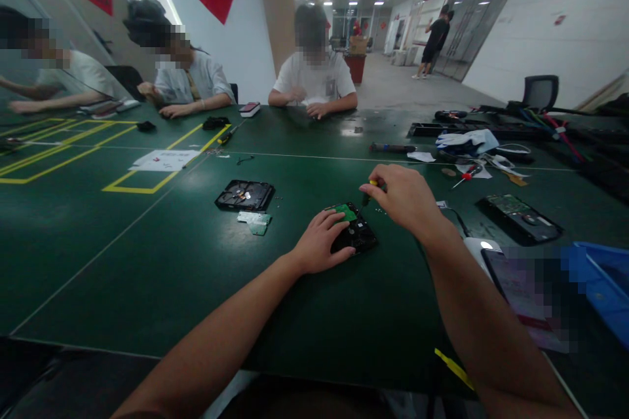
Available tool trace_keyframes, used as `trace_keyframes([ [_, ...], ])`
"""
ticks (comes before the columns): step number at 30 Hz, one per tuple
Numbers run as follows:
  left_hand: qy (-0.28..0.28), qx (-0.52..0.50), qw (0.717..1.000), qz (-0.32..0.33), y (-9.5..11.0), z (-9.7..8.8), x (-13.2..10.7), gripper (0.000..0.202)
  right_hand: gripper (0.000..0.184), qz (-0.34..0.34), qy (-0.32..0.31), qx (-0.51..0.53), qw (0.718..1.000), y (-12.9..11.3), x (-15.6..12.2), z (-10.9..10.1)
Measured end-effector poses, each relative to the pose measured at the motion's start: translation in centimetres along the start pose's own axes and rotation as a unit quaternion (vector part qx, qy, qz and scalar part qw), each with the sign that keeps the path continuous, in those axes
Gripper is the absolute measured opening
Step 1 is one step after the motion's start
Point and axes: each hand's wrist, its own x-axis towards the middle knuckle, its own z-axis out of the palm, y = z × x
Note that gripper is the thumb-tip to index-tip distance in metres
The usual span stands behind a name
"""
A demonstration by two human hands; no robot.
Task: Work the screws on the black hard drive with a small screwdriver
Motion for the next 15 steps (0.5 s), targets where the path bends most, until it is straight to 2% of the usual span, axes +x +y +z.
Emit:
trace_keyframes([
  [2,0.001,-0.002,1.000,-0.004,0.03,-0.01,0.02,0.064,0.012,-0.020,-0.005,0.019,1.000,0.04,0.05,0.10],
  [7,0.007,-0.010,1.000,-0.002,0.12,-0.10,-0.01,0.063,0.027,-0.061,-0.024,0.066,0.996,0.14,0.00,0.23],
  [15,-0.011,0.016,1.000,-0.001,0.11,-0.08,0.03,0.065,0.030,-0.050,-0.021,0.049,0.997,-0.06,0.02,0.27],
])
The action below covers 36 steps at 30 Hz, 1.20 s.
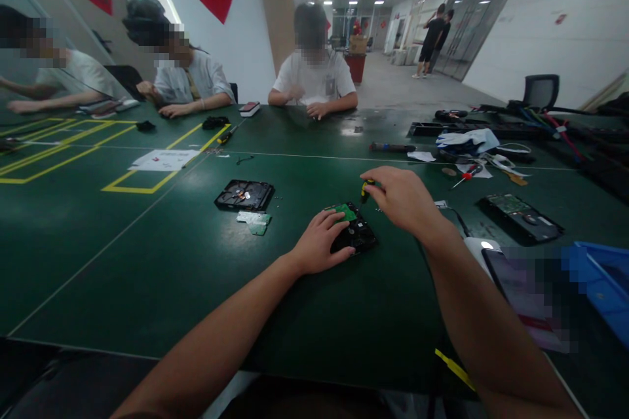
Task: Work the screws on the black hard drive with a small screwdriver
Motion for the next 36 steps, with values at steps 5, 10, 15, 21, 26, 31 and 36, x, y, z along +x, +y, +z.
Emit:
trace_keyframes([
  [5,0.006,-0.003,1.000,0.001,0.01,-0.02,-0.06,0.065,0.028,0.013,0.009,-0.026,1.000,0.11,0.09,0.05],
  [10,0.004,-0.005,1.000,0.003,-0.14,0.06,-0.08,0.065,0.025,0.020,0.017,-0.042,0.999,0.51,0.15,0.13],
  [15,-0.002,-0.001,1.000,0.004,-0.24,0.09,-0.04,0.067,0.026,0.006,0.018,-0.035,0.999,0.47,0.14,0.08],
  [21,-0.003,0.001,1.000,0.006,-0.16,-0.02,0.00,0.069,0.033,-0.017,0.010,0.019,1.000,0.09,-0.04,0.06],
  [26,-0.001,0.003,1.000,0.008,-0.18,0.02,0.03,0.068,0.032,-0.007,0.002,0.018,1.000,0.20,0.00,0.23],
  [31,0.001,0.005,1.000,0.012,-0.25,0.14,-0.03,0.068,0.030,-0.021,0.026,0.020,0.999,0.20,0.07,0.33],
  [36,0.005,0.007,1.000,0.014,-0.24,0.17,-0.04,0.068,0.025,-0.008,0.031,0.007,0.999,0.08,0.15,0.18],
])
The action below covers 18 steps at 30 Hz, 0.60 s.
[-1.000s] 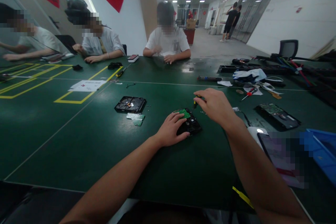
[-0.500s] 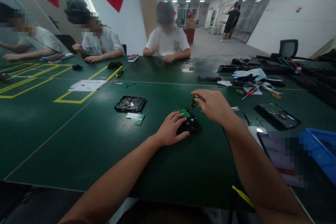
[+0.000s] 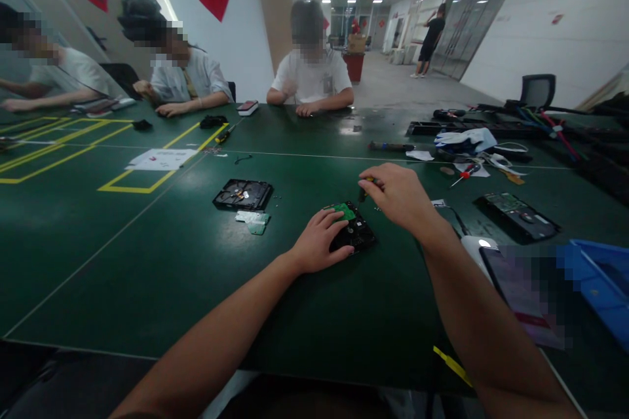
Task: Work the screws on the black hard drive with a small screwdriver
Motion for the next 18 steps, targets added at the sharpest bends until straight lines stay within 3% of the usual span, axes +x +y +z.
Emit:
trace_keyframes([
  [10,-0.001,-0.007,1.000,-0.002,-0.16,0.11,0.06,0.067,0.028,0.007,0.007,0.031,0.999,0.39,-0.04,0.51],
  [18,-0.001,-0.008,1.000,-0.005,-0.06,0.04,0.01,0.068,0.019,-0.002,-0.005,0.022,1.000,0.01,0.00,0.31],
])
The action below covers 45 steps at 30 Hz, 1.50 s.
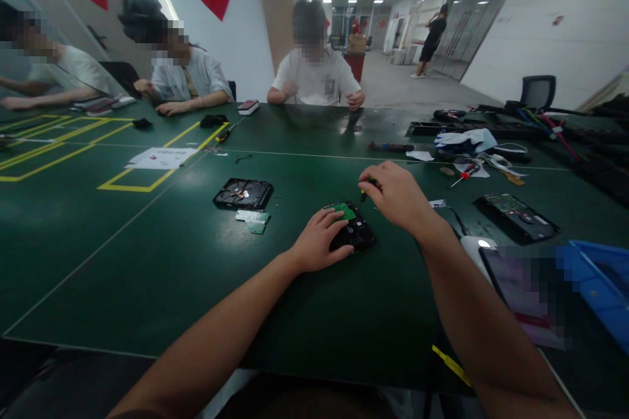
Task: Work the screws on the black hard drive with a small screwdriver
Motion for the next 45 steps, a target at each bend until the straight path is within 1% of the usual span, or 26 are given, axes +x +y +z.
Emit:
trace_keyframes([
  [4,-0.003,0.002,1.000,0.001,-0.06,0.05,0.03,0.068,0.020,0.007,-0.019,-0.012,1.000,0.41,0.02,0.19],
  [8,-0.002,0.002,1.000,0.003,-0.11,0.04,0.03,0.068,0.027,0.011,-0.008,-0.021,1.000,0.52,-0.02,0.39],
  [14,-0.001,-0.009,1.000,-0.001,0.03,-0.21,0.07,0.066,0.024,0.021,0.005,-0.029,0.999,0.27,-0.08,0.25],
  [18,-0.005,-0.008,1.000,0.000,0.04,-0.22,0.09,0.066,0.021,0.009,-0.011,-0.016,1.000,0.13,-0.03,0.07],
  [24,-0.005,0.002,1.000,0.001,-0.07,-0.05,0.03,0.069,0.024,-0.009,-0.020,0.010,1.000,0.41,-0.09,0.17],
  [31,-0.006,-0.002,1.000,0.002,0.06,-0.25,0.05,0.067,0.038,-0.039,-0.019,0.014,0.999,0.40,-0.22,0.20],
  [33,-0.006,-0.003,1.000,0.002,0.06,-0.26,0.05,0.067,0.040,-0.036,-0.018,0.011,0.999,0.43,-0.22,0.19],
  [41,-0.007,-0.009,1.000,-0.003,-0.15,0.00,-0.01,0.068,0.038,-0.009,-0.020,0.001,1.000,0.92,-0.12,0.58],
  [45,-0.006,-0.007,1.000,-0.002,-0.05,-0.15,0.00,0.067,0.033,0.001,-0.018,0.000,1.000,0.68,-0.15,0.59],
])
